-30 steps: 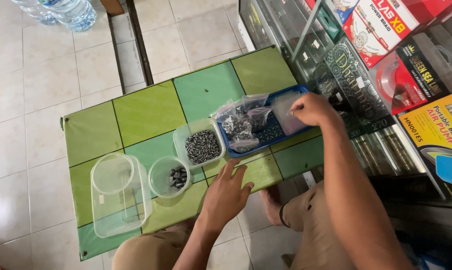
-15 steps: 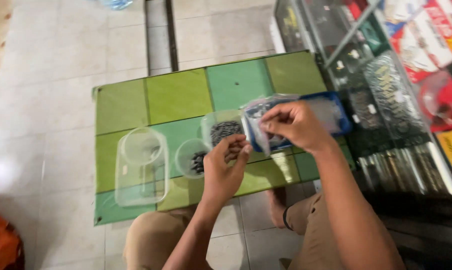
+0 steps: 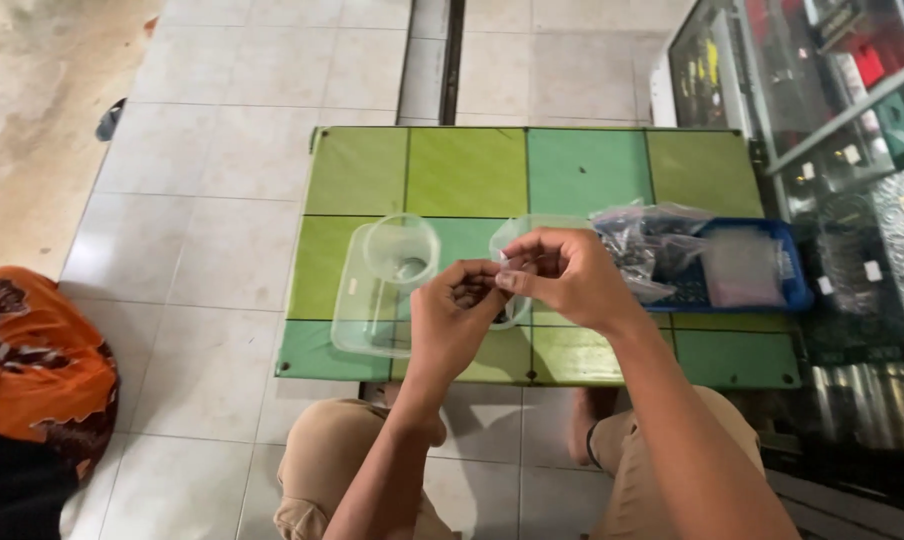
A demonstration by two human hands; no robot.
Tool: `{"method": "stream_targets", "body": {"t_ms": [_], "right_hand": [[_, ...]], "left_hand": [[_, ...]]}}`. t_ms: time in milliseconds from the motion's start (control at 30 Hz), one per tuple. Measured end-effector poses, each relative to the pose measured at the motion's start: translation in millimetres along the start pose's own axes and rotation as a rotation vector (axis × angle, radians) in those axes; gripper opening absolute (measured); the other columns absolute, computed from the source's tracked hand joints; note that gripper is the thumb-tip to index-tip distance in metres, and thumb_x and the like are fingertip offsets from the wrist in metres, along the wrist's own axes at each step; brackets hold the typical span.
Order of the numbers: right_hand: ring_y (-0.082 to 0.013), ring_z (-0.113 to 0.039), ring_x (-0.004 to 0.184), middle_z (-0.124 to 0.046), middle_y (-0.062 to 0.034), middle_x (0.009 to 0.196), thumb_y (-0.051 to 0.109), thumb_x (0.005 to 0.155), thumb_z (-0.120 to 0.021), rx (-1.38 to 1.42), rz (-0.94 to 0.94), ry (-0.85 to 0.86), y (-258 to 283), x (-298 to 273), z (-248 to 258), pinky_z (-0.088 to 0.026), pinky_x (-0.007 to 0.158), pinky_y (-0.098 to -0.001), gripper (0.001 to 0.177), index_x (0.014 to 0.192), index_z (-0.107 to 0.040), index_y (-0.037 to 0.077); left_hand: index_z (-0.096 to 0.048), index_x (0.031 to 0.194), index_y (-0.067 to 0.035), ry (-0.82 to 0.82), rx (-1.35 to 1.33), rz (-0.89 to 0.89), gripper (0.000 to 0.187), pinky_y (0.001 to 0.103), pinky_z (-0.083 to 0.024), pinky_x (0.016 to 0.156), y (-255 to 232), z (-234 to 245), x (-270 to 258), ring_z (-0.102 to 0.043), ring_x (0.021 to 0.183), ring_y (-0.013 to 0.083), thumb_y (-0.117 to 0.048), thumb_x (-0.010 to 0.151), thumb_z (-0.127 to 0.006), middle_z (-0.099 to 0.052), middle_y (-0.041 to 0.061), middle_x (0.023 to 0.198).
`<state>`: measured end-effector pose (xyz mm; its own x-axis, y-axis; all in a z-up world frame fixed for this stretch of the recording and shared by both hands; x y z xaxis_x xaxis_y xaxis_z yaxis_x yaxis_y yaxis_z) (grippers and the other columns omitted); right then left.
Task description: Picking up small metal fishing weights from a container and placing them into small plastic zip-lock bags on a low table.
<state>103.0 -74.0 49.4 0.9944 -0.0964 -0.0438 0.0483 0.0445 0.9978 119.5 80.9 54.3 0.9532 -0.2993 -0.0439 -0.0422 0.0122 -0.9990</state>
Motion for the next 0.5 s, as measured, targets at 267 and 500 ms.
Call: {"method": "stream_targets", "body": {"t_ms": [267, 500], "right_hand": [[-0.0166, -0.063, 0.063, -0.066, -0.0134, 0.071, -0.004, 0.076, -0.069, -0.106, 0.012, -0.019, 0.4, 7.0, -18.9, -0.055, 0.058, -0.033, 0.021, 0.096, -0.069, -0.002], [-0.0162, -0.063, 0.072, -0.072, -0.0144, 0.079, -0.008, 0.076, -0.06, -0.175, 0.125, 0.125, 23.2, -0.3, -41.2, -0.054, 0.067, -0.0367, 0.018, 0.078, -0.075, 0.003]], "left_hand": [[-0.069, 0.089, 0.0, -0.149, 0.052, -0.067, 0.014, 0.029, -0.06, 0.061, -10.1, 39.7, -3.0, -0.066, 0.063, 0.0167, -0.002, 0.075, -0.069, -0.068, 0.014, 0.073], [-0.036, 0.137, 0.007, 0.199, 0.312, -0.461, 0.087, 0.067, -0.03, 0.102, -45.4, 28.1, -19.9, -0.038, 0.124, 0.0563, -0.028, 0.067, -0.074, -0.042, 0.037, 0.131]]}}
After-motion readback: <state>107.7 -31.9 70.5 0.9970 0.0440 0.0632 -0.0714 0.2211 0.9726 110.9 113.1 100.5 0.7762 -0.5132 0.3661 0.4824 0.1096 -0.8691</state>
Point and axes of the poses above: each hand's wrist, its own x-axis towards the middle knuckle, its own z-axis out of the back of the hand, y = z × x, the point moved 7 cm from there along x, towards the middle knuckle
